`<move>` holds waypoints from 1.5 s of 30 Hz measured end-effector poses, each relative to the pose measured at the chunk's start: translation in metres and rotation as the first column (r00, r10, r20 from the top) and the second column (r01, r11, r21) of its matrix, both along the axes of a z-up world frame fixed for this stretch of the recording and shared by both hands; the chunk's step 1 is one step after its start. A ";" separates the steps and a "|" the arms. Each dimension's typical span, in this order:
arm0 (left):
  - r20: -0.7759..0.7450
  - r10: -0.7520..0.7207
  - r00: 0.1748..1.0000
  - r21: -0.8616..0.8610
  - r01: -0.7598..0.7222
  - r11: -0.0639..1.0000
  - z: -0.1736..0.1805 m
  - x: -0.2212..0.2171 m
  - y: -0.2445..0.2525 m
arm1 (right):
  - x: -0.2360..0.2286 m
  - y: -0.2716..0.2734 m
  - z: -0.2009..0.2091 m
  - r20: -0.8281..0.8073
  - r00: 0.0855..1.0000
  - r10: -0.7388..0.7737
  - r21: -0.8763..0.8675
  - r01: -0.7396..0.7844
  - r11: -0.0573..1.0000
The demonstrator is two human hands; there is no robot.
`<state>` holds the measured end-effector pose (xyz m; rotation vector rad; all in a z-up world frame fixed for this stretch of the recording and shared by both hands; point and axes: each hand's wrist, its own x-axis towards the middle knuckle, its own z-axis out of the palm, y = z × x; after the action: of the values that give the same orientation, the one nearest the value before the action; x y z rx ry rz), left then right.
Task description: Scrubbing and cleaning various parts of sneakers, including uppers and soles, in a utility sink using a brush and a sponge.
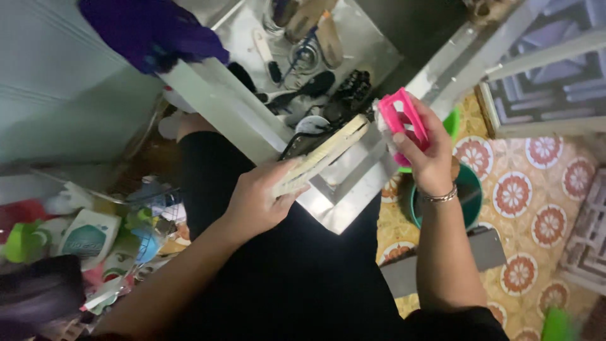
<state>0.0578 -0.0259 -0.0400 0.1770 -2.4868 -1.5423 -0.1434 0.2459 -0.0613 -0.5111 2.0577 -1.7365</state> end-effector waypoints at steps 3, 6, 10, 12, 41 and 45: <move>-0.050 -0.140 0.989 -0.045 0.137 0.989 -0.015 -0.009 0.006 | 0.009 0.008 0.000 -0.036 0.995 -0.089 -0.037 0.088 0.995; -0.065 -0.155 0.986 -0.071 0.150 0.986 -0.010 -0.016 0.012 | 0.002 -0.004 0.020 -0.419 0.908 0.021 0.401 0.164 0.901; -0.053 -0.171 0.984 -0.066 0.168 0.984 -0.011 -0.020 0.013 | -0.062 0.011 0.018 -0.215 0.961 -0.174 0.376 0.246 0.894; -0.014 -0.145 0.989 -0.013 0.145 0.989 -0.012 -0.019 0.013 | -0.117 0.026 0.014 -0.430 0.871 -0.237 0.234 0.361 0.903; 0.154 -0.116 0.981 -0.082 0.129 0.988 -0.009 -0.030 0.009 | -0.181 0.038 0.075 0.205 0.847 -0.491 -0.083 0.515 0.853; 0.153 -0.104 0.983 0.178 0.077 0.981 -0.014 -0.026 0.009 | -0.075 0.060 0.009 0.335 0.885 -0.324 -0.278 0.421 0.863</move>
<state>0.0322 -0.0170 -0.0541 0.2268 -2.5127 -1.8498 -0.2185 0.3061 -0.0526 0.0614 1.7402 -2.2689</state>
